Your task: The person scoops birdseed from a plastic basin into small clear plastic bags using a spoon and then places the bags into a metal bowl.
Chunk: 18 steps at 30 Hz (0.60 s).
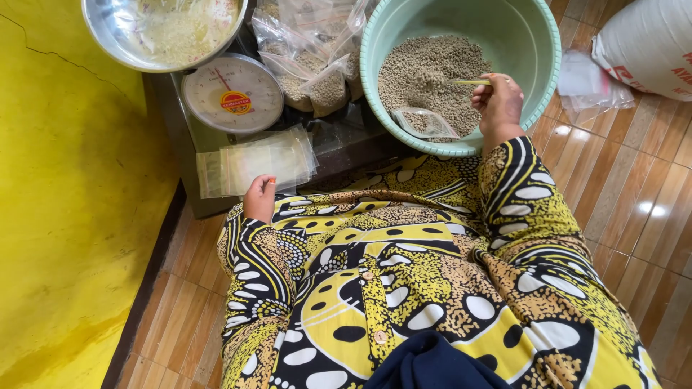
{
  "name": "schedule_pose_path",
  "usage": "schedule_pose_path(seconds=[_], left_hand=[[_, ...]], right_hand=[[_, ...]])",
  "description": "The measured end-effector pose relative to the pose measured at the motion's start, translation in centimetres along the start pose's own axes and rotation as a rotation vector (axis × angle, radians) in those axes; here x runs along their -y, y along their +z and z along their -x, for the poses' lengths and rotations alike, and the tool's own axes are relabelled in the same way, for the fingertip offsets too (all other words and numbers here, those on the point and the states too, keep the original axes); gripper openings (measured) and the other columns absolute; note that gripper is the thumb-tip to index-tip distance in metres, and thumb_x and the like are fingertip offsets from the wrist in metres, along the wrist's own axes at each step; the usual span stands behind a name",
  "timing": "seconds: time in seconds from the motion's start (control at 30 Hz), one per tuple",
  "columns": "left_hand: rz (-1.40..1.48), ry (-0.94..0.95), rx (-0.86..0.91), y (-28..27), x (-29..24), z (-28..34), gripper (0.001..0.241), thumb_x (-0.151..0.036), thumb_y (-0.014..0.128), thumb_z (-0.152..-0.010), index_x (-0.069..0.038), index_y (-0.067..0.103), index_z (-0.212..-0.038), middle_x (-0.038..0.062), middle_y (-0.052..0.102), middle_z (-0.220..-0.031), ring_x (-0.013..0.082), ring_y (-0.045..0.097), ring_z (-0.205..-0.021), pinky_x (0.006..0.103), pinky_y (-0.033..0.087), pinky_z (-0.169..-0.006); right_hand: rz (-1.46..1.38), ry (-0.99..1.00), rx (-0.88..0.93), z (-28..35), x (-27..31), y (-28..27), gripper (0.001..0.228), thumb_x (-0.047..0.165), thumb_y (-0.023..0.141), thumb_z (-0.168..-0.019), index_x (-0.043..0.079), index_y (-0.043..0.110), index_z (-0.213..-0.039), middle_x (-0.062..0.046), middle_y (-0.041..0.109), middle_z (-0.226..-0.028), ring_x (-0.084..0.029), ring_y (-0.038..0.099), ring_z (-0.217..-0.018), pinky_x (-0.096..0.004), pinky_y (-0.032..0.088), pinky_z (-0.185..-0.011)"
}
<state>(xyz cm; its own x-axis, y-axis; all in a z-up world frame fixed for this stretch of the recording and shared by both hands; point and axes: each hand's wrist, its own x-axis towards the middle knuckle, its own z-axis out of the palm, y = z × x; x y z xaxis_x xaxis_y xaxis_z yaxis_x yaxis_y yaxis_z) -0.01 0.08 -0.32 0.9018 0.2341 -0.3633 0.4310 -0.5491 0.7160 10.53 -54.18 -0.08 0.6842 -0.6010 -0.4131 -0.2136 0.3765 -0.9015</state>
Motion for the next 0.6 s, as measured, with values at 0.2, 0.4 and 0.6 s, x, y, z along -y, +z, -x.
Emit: schedule_pose_path(seconds=[0.2, 0.4, 0.6], left_hand=[[-0.042, -0.007, 0.006, 0.3, 0.5, -0.2, 0.021, -0.031, 0.059, -0.099, -0.025, 0.072, -0.115, 0.0, 0.075, -0.112, 0.0257, 0.065, -0.115, 0.0396, 0.049, -0.101], [-0.048, 0.009, 0.024, 0.3, 0.5, -0.2, 0.021, -0.032, 0.059, -0.099, -0.026, 0.072, -0.115, 0.0, 0.075, -0.111, 0.0255, 0.066, -0.114, 0.0398, 0.049, -0.1], [0.001, 0.122, 0.028, 0.2, -0.1, 0.1, 0.023, -0.019, 0.058, -0.099, -0.007, 0.07, -0.114, 0.003, 0.073, -0.099, 0.0134, 0.064, -0.083, 0.0256, 0.05, -0.076]], right_hand=[[-0.011, -0.252, 0.063, 5.3, 2.9, -1.7, 0.016, 0.015, 0.056, -0.095, 0.006, 0.067, -0.103, -0.013, 0.064, -0.062, -0.018, 0.064, -0.05, -0.025, 0.058, -0.051], [-0.029, -0.46, 0.082, 7.7, 4.2, -4.6, 0.014, 0.011, 0.056, -0.096, 0.003, 0.066, -0.102, -0.021, 0.063, -0.063, -0.024, 0.064, -0.05, -0.027, 0.057, -0.053], [-0.09, -0.43, 0.178, 13.9, 8.5, -4.9, 0.011, 0.008, 0.053, -0.103, 0.006, 0.063, -0.101, -0.005, 0.064, -0.074, -0.013, 0.063, -0.064, -0.024, 0.057, -0.065]])
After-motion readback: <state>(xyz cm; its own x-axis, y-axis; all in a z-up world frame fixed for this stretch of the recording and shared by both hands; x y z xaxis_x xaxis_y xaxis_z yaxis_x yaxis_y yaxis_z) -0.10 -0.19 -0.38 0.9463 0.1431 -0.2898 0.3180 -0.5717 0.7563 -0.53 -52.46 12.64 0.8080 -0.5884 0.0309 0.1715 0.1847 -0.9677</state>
